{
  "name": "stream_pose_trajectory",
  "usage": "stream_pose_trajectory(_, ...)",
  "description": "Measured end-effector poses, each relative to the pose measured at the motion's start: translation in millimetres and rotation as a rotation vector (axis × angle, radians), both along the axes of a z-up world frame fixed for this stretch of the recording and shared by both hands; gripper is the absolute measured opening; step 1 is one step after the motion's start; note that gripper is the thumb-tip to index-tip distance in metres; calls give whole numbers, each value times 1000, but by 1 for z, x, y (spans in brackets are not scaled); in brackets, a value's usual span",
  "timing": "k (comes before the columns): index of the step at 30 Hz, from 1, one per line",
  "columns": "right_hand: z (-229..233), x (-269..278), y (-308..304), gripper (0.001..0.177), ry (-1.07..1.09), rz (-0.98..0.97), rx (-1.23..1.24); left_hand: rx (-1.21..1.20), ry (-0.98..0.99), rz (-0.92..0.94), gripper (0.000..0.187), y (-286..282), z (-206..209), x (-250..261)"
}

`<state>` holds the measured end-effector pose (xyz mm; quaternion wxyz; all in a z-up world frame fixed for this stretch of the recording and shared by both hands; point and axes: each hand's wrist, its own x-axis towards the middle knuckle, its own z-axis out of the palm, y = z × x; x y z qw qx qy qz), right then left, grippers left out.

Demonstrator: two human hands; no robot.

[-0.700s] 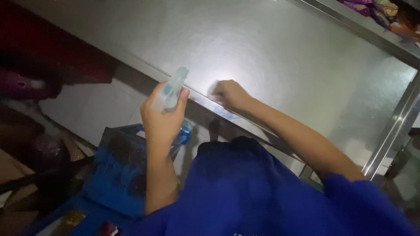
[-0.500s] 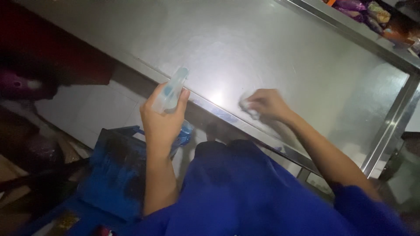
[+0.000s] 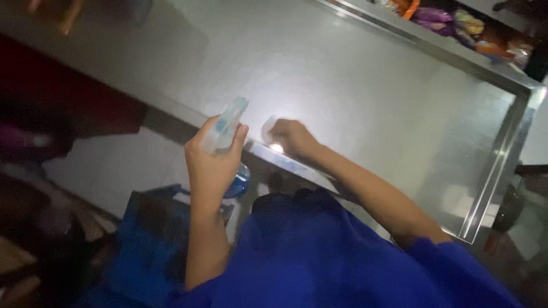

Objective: The person repeatedly sprays a cleaning solution onto a stainless steel countertop and wipes it with a white cloth. The person retrieves additional cloths from a nearby glass display case and continues wiping the same surface area.

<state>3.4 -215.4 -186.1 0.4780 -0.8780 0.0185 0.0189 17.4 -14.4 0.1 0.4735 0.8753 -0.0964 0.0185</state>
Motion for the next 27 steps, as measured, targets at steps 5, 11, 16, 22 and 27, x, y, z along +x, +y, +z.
stream_pose_trajectory(5, -46, -38, -52, 9, -50, 180, -112, -9, -110, -91, 26, -12, -1, 24)
stream_pose_trajectory(11, 18, -176, -128, 11, 133, -49, -159, 6, -57, -292, 23, -61, -5, 53)
stream_pose_trajectory(16, -3, -327, -192, 18, 202, -527, -177, -88, -51, -554, 20, -130, 2, 54)
stream_pose_trajectory(22, 2, -386, -198, 8, 207, -841, -410, -141, 24, -849, 20, -200, 4, 46)
stream_pose_trajectory(27, 47, -379, -190, 17, -101, -1379, -624, -13, -31, -1005, 22, -244, 15, 26)
